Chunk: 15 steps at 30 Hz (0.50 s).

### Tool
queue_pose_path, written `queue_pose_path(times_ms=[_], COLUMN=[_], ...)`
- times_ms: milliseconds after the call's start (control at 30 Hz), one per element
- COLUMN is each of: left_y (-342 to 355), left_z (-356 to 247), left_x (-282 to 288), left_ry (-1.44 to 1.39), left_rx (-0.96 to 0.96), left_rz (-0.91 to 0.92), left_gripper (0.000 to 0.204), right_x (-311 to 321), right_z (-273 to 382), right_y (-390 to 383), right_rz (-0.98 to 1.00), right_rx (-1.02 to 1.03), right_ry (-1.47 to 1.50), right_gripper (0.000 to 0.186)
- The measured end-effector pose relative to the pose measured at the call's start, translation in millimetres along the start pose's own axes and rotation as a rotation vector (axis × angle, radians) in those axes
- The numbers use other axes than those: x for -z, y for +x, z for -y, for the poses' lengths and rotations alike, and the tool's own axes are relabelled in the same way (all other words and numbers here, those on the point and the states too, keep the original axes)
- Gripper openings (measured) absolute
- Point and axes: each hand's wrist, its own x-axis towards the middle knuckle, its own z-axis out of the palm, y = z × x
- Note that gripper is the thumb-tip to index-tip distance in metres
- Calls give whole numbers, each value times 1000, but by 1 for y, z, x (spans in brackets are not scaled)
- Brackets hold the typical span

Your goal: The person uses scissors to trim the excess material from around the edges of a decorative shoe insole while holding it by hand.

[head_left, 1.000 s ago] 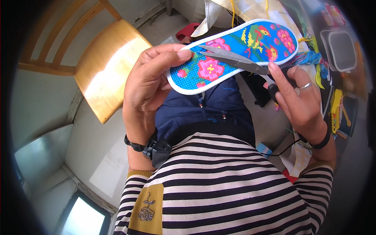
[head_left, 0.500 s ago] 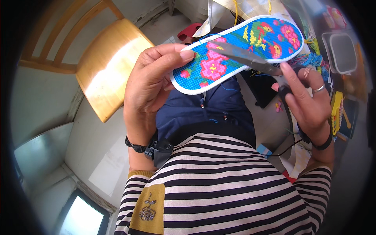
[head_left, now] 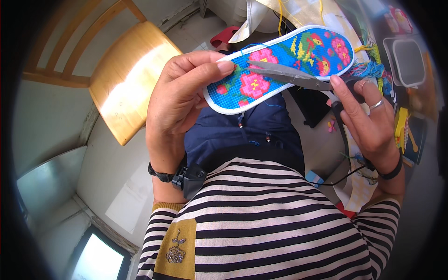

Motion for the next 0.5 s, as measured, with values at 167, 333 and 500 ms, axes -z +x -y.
queue_pose_path(times_ms=[167, 333, 500], left_y=[1, 0, 2], left_z=[2, 2, 3], left_x=[2, -3, -1], left_ry=[54, 66, 92], left_rx=[-1, 34, 48], left_rz=[-9, -22, 25], left_gripper=[19, 18, 17], right_x=[2, 7, 8], right_z=[-1, -5, -6], right_y=[0, 2, 1], right_rz=[9, 66, 66], right_rx=[2, 37, 42], right_ry=[11, -11, 0], right_gripper=[52, 50, 51])
